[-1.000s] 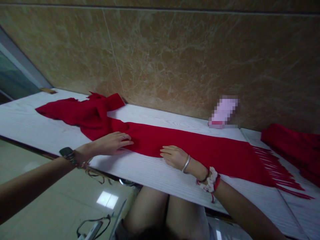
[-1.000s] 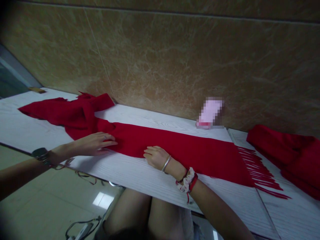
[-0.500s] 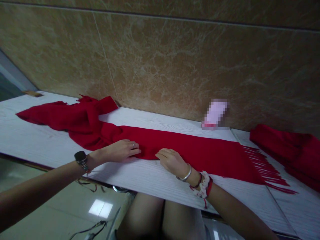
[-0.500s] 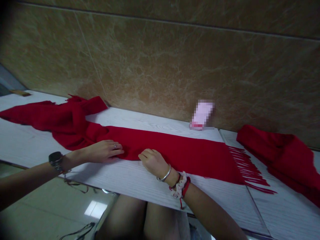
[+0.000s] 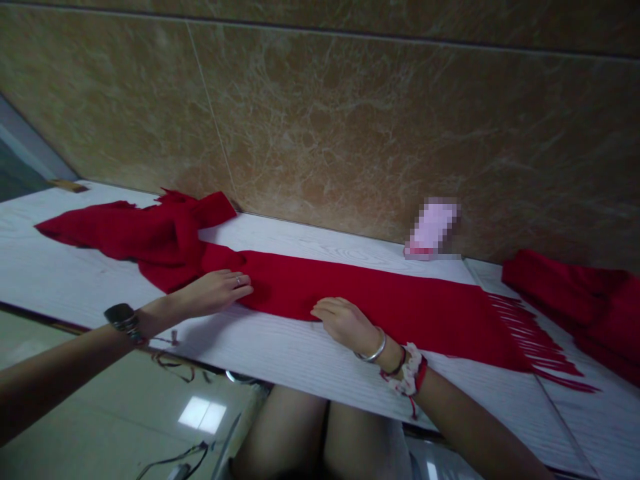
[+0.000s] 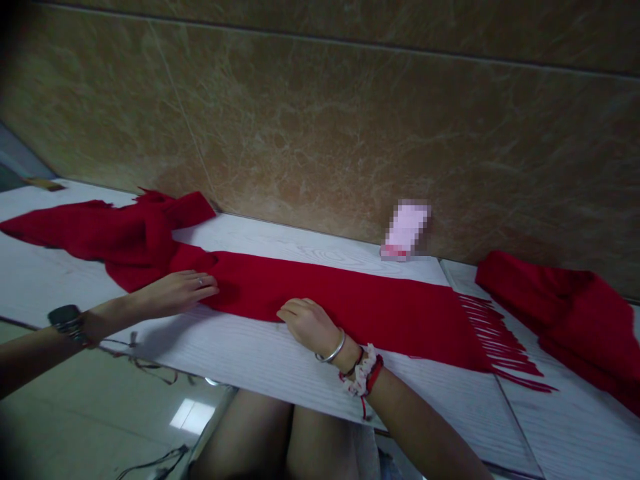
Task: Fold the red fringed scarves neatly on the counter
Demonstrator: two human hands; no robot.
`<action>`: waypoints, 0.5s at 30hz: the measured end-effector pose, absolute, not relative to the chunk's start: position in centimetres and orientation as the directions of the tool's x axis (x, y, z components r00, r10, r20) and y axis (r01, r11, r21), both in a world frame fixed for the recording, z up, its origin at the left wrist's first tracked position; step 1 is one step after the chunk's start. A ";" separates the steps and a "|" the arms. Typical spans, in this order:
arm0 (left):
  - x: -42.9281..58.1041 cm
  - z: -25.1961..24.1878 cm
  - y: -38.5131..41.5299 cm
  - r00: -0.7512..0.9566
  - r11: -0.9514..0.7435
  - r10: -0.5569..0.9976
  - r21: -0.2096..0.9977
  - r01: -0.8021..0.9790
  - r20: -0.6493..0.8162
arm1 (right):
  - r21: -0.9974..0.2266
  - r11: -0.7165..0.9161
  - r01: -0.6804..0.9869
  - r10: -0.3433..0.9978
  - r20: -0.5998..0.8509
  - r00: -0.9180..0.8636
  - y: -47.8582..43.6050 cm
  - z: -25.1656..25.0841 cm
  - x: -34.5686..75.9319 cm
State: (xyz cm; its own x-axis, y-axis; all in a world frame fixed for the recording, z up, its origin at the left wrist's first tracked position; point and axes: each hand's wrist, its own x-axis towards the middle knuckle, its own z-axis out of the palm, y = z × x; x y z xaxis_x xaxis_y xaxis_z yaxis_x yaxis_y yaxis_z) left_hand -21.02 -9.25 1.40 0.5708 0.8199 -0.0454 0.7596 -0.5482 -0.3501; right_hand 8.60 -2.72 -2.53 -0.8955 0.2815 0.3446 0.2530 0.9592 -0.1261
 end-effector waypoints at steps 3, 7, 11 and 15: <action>-21.8 1.6 -9.5 0.525 -0.498 0.850 -0.390 0.774 -0.043 | -0.159 0.956 0.248 0.290 0.363 -0.886 -2.5 -2.7 8.7; -22.0 3.2 -9.1 0.440 -0.365 0.894 -0.436 0.823 0.082 | -0.204 0.949 0.238 0.306 0.430 -0.849 -2.3 -3.0 9.0; -23.7 4.9 -9.0 0.368 -0.275 0.919 -0.435 0.857 0.144 | -0.212 0.950 0.230 0.305 0.465 -0.831 -2.2 -3.1 9.2; -27.6 4.5 -9.7 0.381 -0.308 0.914 -0.374 0.875 0.138 | -0.186 0.957 0.222 0.281 0.412 -0.867 -2.3 -3.0 9.1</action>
